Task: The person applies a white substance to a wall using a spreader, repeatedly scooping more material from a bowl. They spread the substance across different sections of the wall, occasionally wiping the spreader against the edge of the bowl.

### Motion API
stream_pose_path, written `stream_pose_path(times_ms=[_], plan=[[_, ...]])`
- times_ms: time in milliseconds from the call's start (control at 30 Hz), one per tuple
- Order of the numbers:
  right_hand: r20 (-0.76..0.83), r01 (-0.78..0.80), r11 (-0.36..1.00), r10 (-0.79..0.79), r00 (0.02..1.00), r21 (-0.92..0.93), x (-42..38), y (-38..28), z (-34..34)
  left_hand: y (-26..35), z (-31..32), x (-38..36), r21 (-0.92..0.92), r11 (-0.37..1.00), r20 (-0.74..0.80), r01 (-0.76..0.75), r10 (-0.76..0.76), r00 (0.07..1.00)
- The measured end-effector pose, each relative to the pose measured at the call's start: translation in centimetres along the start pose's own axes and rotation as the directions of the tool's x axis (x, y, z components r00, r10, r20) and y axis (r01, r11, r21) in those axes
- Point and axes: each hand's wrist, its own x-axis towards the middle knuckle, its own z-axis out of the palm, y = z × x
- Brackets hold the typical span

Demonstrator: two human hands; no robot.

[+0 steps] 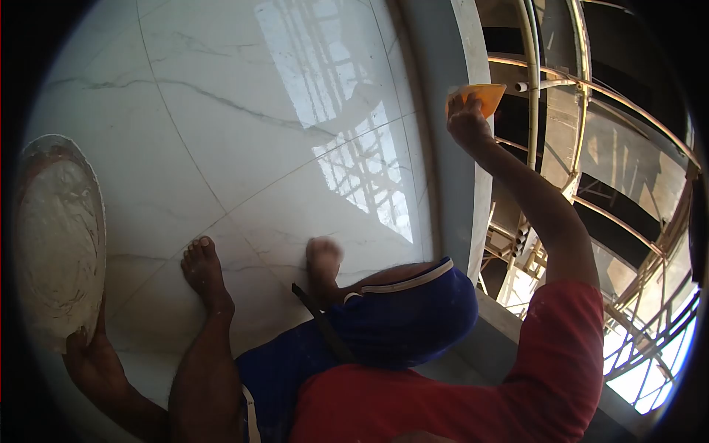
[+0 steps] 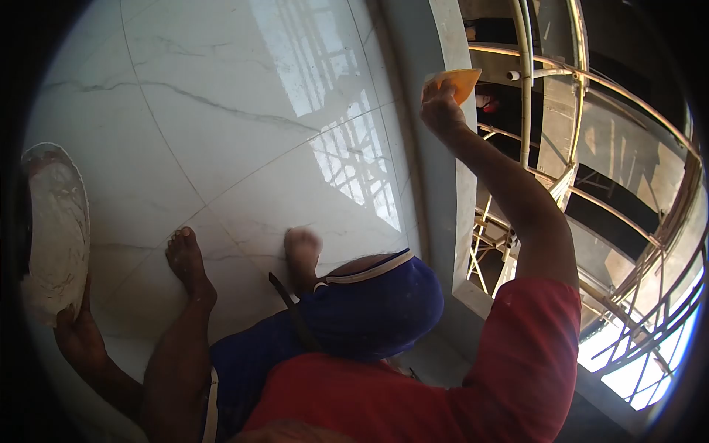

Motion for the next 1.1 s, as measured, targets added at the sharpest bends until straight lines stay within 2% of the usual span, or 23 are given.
stream_pose_path(times_ms=[33,100,167,233,267,300,367,433,467,533,633,700,733,767,800,833,867,900,933,967,1000,1033,1100], plan=[[-0.003,-0.010,1.000,0.010,1.000,-0.003,-0.4,-0.1,0.5,-0.2,0.5,0.4,-0.039,0.999,-0.030,0.031,-0.032,0.999],[0.175,0.246,0.969,-0.237,0.956,-0.033,-3.1,-0.9,1.1,-0.1,1.4,0.0,-0.129,0.988,-0.059,0.082,-0.090,0.994],[0.293,0.396,0.918,-0.385,0.875,0.024,-5.6,-4.7,1.8,0.5,1.2,-0.7,-0.180,0.977,-0.062,0.112,-0.125,0.990],[0.421,0.322,0.878,-0.457,0.784,0.354,-6.2,-6.2,-0.6,0.6,-0.5,-0.3,-0.253,0.960,0.016,0.117,-0.117,0.993],[0.270,0.273,0.920,-0.349,0.897,0.283,-5.8,-6.1,-0.5,0.6,-0.7,-0.1,-0.247,0.960,0.011,0.133,-0.135,0.991],[0.105,0.207,0.951,-0.236,0.966,0.228,-5.7,-6.3,-0.2,0.7,-0.8,-0.1,-0.200,0.973,-0.036,0.116,-0.125,0.991],[-0.127,-0.048,0.973,0.079,0.989,0.228,-2.6,-4.1,0.1,1.1,-1.8,-0.8,-0.142,0.986,-0.068,0.083,-0.093,0.993],[-0.079,-0.065,0.997,0.068,0.995,0.050,0.5,-0.8,-1.1,1.7,-3.7,-0.4,-0.431,0.883,0.069,0.184,-0.171,0.983],[-0.082,-0.078,0.996,0.082,0.993,0.054,1.1,-1.0,-0.5,2.1,-3.9,-0.2,-0.427,0.886,0.055,0.181,-0.174,0.983],[0.031,-0.006,1.000,0.005,1.000,0.013,0.8,-2.0,0.4,2.5,-4.1,-0.3,-0.764,0.504,0.224,0.403,-0.379,0.898],[0.227,0.171,0.964,-0.216,0.950,0.204,-2.1,-6.1,0.9,2.0,-3.2,-0.7,-0.758,0.476,0.273,0.446,-0.390,0.879],[0.276,0.081,0.875,-0.236,0.932,0.477,-2.8,-6.6,0.4,1.9,-3.2,-1.2,-0.770,0.424,0.320,0.477,-0.390,0.863],[0.261,0.096,0.876,-0.244,0.934,0.473,-2.4,-6.0,0.3,1.7,-2.1,-1.5,-0.772,0.402,0.340,0.492,-0.393,0.854],[0.221,-0.026,0.755,-0.159,0.962,0.655,-1.9,-5.0,0.6,1.5,-1.0,-1.9,-0.774,0.380,0.359,0.507,-0.396,0.845],[0.209,-0.133,0.578,-0.067,0.976,0.805,-1.7,-3.9,0.1,0.9,2.3,-2.5,-0.697,0.620,0.129,0.360,-0.385,0.914],[0.208,-0.127,0.574,-0.077,0.975,0.809,-1.5,-3.3,-0.3,1.1,3.0,-3.2,-0.626,0.728,0.022,0.278,-0.341,0.940],[0.151,-0.057,0.817,-0.037,0.988,0.574,-0.7,-2.9,-0.7,1.2,3.6,-3.9,-0.531,0.822,-0.086,0.204,-0.292,0.953],[0.076,-0.015,0.964,-0.006,0.997,0.265,0.3,-2.9,-0.5,1.8,2.0,-3.8,-0.687,0.667,0.026,0.289,-0.375,0.927],[0.067,-0.024,0.963,0.006,0.998,0.267,1.0,-2.9,0.5,2.4,0.1,-3.3,-0.750,0.576,0.081,0.325,-0.408,0.910],[0.057,0.077,0.990,-0.084,0.995,0.121,1.3,-2.9,1.8,3.1,-1.7,-2.9,-0.803,0.477,0.135,0.358,-0.438,0.889],[0.062,0.176,0.984,-0.174,0.983,-0.030,1.2,-3.0,3.1,3.8,-3.7,-2.2,-0.826,0.304,0.298,0.475,-0.480,0.825],[0.061,0.167,0.986,-0.165,0.984,-0.028,0.1,-3.8,4.5,4.3,-4.5,-1.6,-0.812,0.119,0.456,0.572,-0.483,0.747],[-0.035,0.163,0.975,-0.170,0.985,-0.150,-3.0,-5.0,6.4,4.7,-4.5,-1.5,-0.822,0.115,0.434,0.558,-0.508,0.744]])
